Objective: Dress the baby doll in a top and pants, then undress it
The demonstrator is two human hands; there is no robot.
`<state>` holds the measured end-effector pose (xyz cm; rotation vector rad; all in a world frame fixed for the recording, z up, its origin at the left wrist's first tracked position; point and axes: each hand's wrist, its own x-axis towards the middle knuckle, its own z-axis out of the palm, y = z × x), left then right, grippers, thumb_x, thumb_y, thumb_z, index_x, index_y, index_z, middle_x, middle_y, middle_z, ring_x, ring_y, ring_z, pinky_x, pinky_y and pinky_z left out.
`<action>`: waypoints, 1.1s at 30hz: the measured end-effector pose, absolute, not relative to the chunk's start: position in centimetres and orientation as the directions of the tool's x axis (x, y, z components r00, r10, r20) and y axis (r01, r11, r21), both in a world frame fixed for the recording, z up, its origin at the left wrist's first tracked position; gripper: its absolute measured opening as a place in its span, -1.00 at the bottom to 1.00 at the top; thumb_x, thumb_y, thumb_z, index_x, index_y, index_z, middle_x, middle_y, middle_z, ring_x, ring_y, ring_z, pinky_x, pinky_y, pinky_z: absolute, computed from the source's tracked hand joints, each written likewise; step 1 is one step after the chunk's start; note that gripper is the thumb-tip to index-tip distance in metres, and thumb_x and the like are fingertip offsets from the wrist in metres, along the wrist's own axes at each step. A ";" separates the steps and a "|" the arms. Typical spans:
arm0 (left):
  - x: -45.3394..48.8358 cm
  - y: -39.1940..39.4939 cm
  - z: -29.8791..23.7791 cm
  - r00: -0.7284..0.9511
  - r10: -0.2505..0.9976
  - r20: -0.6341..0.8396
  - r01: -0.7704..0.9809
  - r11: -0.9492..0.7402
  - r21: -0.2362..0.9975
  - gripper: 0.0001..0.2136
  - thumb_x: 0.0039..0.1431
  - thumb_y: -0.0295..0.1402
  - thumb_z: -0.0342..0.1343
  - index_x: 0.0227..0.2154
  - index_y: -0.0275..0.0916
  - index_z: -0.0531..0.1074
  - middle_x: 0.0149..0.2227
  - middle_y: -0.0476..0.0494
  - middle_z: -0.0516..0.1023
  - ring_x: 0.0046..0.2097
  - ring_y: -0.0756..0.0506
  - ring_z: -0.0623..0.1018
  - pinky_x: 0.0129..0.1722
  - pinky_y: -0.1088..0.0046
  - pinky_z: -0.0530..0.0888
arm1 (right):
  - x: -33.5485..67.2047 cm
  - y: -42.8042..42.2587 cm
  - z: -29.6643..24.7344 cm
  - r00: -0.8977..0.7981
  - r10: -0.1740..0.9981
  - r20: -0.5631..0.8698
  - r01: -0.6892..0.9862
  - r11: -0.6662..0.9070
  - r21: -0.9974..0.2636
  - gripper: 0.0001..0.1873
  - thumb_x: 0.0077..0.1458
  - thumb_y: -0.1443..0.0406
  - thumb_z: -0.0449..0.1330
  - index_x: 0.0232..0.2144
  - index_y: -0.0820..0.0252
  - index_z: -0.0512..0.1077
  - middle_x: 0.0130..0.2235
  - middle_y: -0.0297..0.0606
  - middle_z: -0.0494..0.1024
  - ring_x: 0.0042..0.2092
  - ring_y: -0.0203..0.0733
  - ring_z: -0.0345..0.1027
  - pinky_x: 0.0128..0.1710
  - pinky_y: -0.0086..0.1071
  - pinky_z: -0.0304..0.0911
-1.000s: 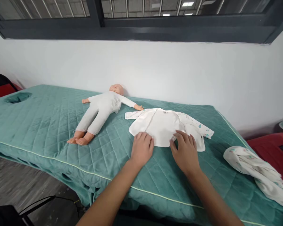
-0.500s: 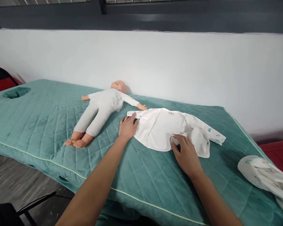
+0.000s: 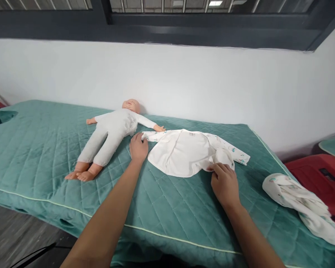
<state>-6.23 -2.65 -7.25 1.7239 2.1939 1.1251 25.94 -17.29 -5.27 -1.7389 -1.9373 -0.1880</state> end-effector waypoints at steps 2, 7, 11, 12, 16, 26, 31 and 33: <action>-6.3 -2.7 -7.3 -0.350 0.874 0.338 0.773 0.066 0.631 -0.67 0.32 -0.36 -0.06 0.07 -0.21 0.45 0.19 -0.25 0.47 0.22 -0.26 0.42 0.24 0.15 0.34 | 27.2 -18.4 -5.3 -0.038 0.870 0.491 0.965 0.159 -0.207 -0.73 0.11 0.47 0.01 -0.42 0.13 0.47 -0.33 -0.23 0.59 -0.18 -0.06 0.40 -0.11 -0.21 0.18; -6.3 -2.7 -7.2 -0.366 0.871 0.328 0.768 0.084 0.635 -0.69 0.30 -0.38 -0.05 0.03 -0.24 0.44 0.12 -0.29 0.51 0.17 -0.27 0.46 0.21 0.14 0.35 | 30.1 -21.4 -5.1 -0.092 0.889 0.448 0.959 0.201 -0.202 -0.74 0.06 0.46 0.01 -0.41 0.11 0.48 -0.32 -0.24 0.61 -0.22 -0.06 0.43 -0.12 -0.18 0.20; -6.2 -2.6 -7.2 -0.366 0.874 0.318 0.773 0.096 0.627 -0.70 0.29 -0.39 -0.05 0.02 -0.25 0.44 0.10 -0.30 0.52 0.15 -0.27 0.47 0.19 0.15 0.36 | 32.4 -20.8 -4.0 0.123 0.895 0.429 0.906 0.075 -0.416 -0.75 0.02 0.39 0.02 -0.34 0.09 0.47 -0.28 -0.22 0.60 -0.18 -0.04 0.46 -0.10 -0.18 0.29; -6.2 -2.7 -7.2 -0.364 0.876 0.316 0.775 0.098 0.624 -0.70 0.29 -0.40 -0.05 0.02 -0.25 0.44 0.09 -0.30 0.52 0.15 -0.27 0.47 0.18 0.15 0.36 | 33.1 -20.0 -3.7 0.201 0.885 0.419 0.878 0.028 -0.478 -0.74 0.03 0.37 0.02 -0.28 0.10 0.47 -0.23 -0.19 0.59 -0.16 -0.04 0.47 -0.08 -0.19 0.31; -6.2 -2.8 -7.2 -0.362 0.875 0.320 0.782 0.099 0.615 -0.71 0.29 -0.39 -0.05 0.00 -0.25 0.45 0.08 -0.30 0.52 0.15 -0.26 0.48 0.17 0.16 0.36 | 35.4 -15.3 -3.1 0.430 0.834 0.345 0.852 -0.249 -0.460 -0.46 0.12 0.16 0.14 0.09 0.35 0.36 0.08 0.18 0.46 0.08 0.15 0.39 0.05 -0.09 0.27; -6.2 -2.7 -7.4 -0.353 0.875 0.331 0.810 0.108 0.577 -0.74 0.28 -0.42 -0.01 -0.03 -0.28 0.45 0.07 -0.30 0.52 0.13 -0.26 0.48 0.16 0.16 0.36 | 40.7 -7.4 -1.2 0.448 0.889 0.092 0.858 -0.399 -0.322 -0.71 0.05 0.31 0.19 -0.14 0.24 0.48 -0.17 -0.07 0.55 -0.22 -0.04 0.38 -0.24 -0.28 0.17; -6.1 -2.6 -7.5 -0.343 0.877 0.335 0.838 0.126 0.530 -0.74 0.26 -0.44 0.00 -0.03 -0.23 0.45 0.07 -0.28 0.52 0.13 -0.26 0.48 0.13 0.18 0.38 | 42.4 -6.4 -2.6 0.443 0.802 0.399 0.885 -0.321 -0.337 -0.74 0.00 0.38 0.12 -0.21 0.23 0.48 -0.25 -0.08 0.50 -0.18 0.00 0.33 -0.16 -0.22 0.18; -6.1 -2.6 -7.5 -0.342 0.879 0.333 0.843 0.130 0.522 -0.74 0.26 -0.45 0.00 -0.03 -0.24 0.45 0.07 -0.27 0.52 0.13 -0.26 0.48 0.13 0.18 0.38 | 42.4 -6.2 -4.1 0.431 0.779 0.455 0.895 -0.305 -0.326 -0.74 -0.02 0.39 0.10 -0.24 0.26 0.48 -0.21 -0.01 0.49 -0.07 0.08 0.32 -0.05 -0.13 0.19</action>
